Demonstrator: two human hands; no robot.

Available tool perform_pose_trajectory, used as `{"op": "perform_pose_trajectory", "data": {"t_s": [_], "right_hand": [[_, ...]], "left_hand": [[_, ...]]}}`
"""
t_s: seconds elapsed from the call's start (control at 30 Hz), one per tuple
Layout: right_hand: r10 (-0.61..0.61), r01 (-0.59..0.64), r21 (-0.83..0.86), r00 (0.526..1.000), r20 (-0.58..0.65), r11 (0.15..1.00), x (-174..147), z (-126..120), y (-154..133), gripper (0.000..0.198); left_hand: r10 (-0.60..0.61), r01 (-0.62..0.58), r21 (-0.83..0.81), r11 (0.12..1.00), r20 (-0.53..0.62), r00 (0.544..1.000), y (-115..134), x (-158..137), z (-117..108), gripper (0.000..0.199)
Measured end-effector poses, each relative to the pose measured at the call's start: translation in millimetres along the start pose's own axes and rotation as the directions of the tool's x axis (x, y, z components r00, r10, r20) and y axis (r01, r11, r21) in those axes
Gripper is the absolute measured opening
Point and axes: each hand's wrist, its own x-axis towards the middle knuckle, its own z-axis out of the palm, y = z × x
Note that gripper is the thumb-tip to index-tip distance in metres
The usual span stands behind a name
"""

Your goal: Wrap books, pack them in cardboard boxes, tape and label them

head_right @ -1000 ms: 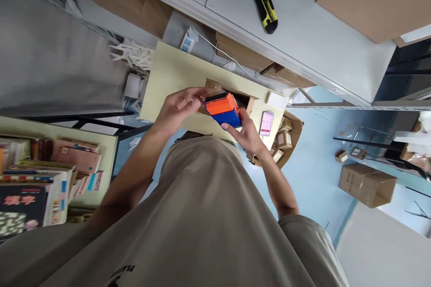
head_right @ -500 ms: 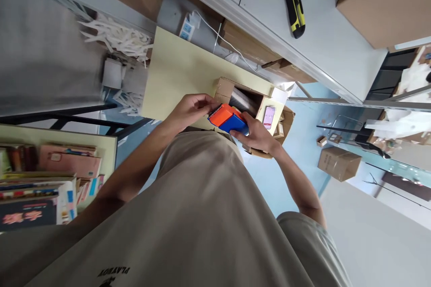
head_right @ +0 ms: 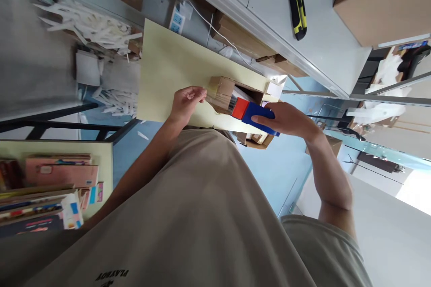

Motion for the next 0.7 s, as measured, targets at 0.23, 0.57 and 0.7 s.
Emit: {"op": "perform_pose_trajectory", "data": {"t_s": [0.23,0.57,0.7], "right_hand": [[-0.061,0.045,-0.096,0.985,-0.161,0.994,51.4,7.7,-9.8,0.069],[0.127,-0.144,-0.263,0.989,-0.080,0.954,85.6,16.4,-31.8,0.062],[0.262,-0.251,-0.411,0.965,-0.030,0.876,80.3,14.3,-53.1,0.061]], "left_hand": [[-0.133,0.128,-0.073,0.989,-0.068,0.989,-46.8,42.2,-3.0,0.041],[-0.250,0.244,-0.057,0.968,-0.158,0.955,-90.6,56.5,12.2,0.022],[-0.226,0.233,0.035,0.972,-0.148,0.963,-96.4,59.2,20.3,0.021]]}}
